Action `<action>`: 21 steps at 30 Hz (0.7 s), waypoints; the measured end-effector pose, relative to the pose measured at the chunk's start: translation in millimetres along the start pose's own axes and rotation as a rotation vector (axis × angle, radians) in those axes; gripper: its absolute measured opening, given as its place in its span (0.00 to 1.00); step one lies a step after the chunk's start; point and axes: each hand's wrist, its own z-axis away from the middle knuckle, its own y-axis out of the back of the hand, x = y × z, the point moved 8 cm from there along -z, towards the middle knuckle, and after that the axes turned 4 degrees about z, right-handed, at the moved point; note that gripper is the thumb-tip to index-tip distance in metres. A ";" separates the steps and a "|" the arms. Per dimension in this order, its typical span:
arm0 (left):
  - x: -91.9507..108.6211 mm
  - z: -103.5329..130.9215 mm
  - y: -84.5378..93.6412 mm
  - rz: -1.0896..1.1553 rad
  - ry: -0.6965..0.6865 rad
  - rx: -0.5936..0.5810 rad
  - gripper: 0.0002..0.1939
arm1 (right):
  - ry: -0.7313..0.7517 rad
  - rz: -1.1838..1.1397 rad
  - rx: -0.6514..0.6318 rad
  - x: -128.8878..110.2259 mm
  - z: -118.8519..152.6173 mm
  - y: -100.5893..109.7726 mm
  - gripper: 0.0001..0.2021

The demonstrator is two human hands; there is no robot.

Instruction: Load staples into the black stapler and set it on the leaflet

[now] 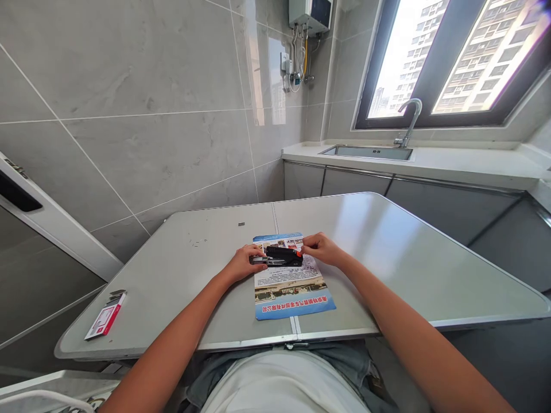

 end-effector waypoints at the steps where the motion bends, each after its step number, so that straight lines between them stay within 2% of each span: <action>1: -0.3 0.2 0.0 0.002 0.003 -0.003 0.15 | 0.002 0.005 0.002 -0.6 0.0 0.1 0.21; 7: -0.2 0.8 1.1 -0.005 0.002 0.004 0.15 | 0.016 0.035 0.020 -5.3 1.3 0.9 0.20; 13: 4.4 1.5 2.3 -0.017 0.021 0.014 0.15 | 0.067 0.086 0.137 -13.5 0.9 -6.6 0.20; 15: 6.2 2.1 2.3 -0.031 0.026 0.013 0.15 | 0.098 0.098 0.165 -16.7 -0.1 -12.9 0.16; 17: 7.3 2.7 1.8 -0.042 0.029 0.008 0.15 | 0.132 0.129 0.138 -19.7 -1.3 -22.7 0.13; 19: 7.2 3.0 0.9 -0.045 0.027 0.000 0.14 | 0.153 0.194 0.063 -21.4 -2.1 -34.8 0.20; 21: 5.8 2.5 0.8 -0.033 0.021 -0.002 0.15 | 0.141 0.272 0.004 -20.9 -1.8 -43.0 0.19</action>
